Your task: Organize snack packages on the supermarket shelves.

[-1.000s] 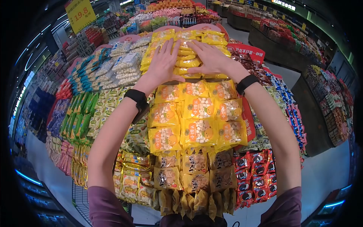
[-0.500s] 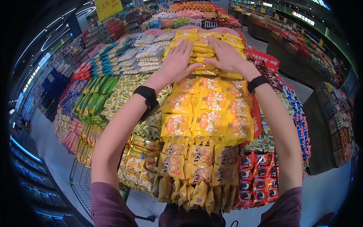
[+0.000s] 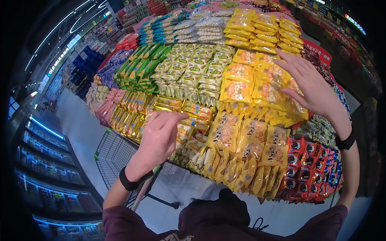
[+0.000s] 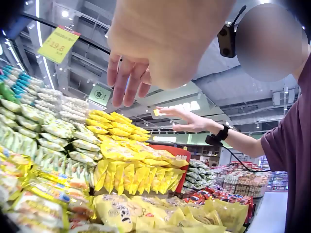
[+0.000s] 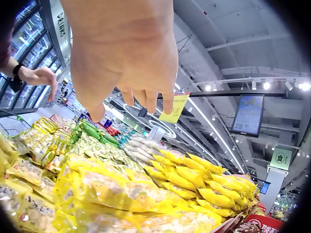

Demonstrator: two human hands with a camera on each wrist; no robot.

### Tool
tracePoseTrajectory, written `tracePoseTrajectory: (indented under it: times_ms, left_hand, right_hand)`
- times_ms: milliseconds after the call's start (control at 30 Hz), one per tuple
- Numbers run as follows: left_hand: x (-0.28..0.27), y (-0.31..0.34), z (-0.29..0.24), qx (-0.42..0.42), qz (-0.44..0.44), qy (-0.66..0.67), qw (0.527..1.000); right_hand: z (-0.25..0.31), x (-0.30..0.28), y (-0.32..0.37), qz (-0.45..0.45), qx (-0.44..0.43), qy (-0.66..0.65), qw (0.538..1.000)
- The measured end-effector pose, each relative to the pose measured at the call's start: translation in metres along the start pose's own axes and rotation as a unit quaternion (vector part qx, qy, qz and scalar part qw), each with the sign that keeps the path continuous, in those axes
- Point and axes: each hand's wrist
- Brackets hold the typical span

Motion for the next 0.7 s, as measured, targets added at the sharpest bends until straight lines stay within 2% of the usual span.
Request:
tracePoseTrajectory:
  times_ms: [67, 200, 300, 333, 433, 500, 567, 667, 700]
  left_hand:
    - [-0.017, 0.059, 0.008, -0.046, -0.001, -0.016, 0.999]
    - [-0.046, 0.193, 0.033, -0.270, 0.063, -0.015, 0.961]
    - [-0.061, 0.309, 0.045, -0.341, 0.181, -0.064, 0.920]
    - [-0.063, 0.347, 0.045, -0.386, 0.221, -0.068, 0.893]
    - [-0.056, 0.452, 0.042, -0.440, 0.255, -0.007, 0.861]
    - [-0.046, 0.490, 0.028, -0.469, 0.229, 0.033, 0.852]
    - [-0.033, 0.514, 0.027, -0.431, 0.157, 0.004, 0.889]
    - [-0.027, 0.518, 0.031, -0.444, 0.100, 0.036, 0.890]
    - [-0.027, 0.517, 0.032, -0.451, 0.096, 0.047, 0.886]
  right_hand:
    - [0.037, -0.013, 0.007, 0.014, 0.006, -0.012, 1.000]
    - [0.127, -0.022, 0.006, 0.018, 0.022, -0.076, 0.997]
    - [0.211, -0.026, -0.003, 0.002, 0.024, -0.173, 0.985]
    - [0.241, -0.020, -0.006, 0.001, 0.011, -0.220, 0.975]
    - [0.340, 0.010, -0.018, 0.022, -0.020, -0.358, 0.933]
    - [0.407, 0.038, -0.031, 0.046, -0.056, -0.441, 0.894]
    - [0.468, 0.079, -0.040, 0.058, -0.112, -0.478, 0.869]
    - [0.542, 0.140, -0.052, 0.108, -0.161, -0.441, 0.876]
    - [0.559, 0.152, -0.055, 0.090, -0.152, -0.435, 0.883]
Point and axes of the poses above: each hand's wrist, its own y-axis away from the middle knuckle, its own x-axis out of the palm, z = x × y, and after that the axes turned 6 degrees about y, right-handed
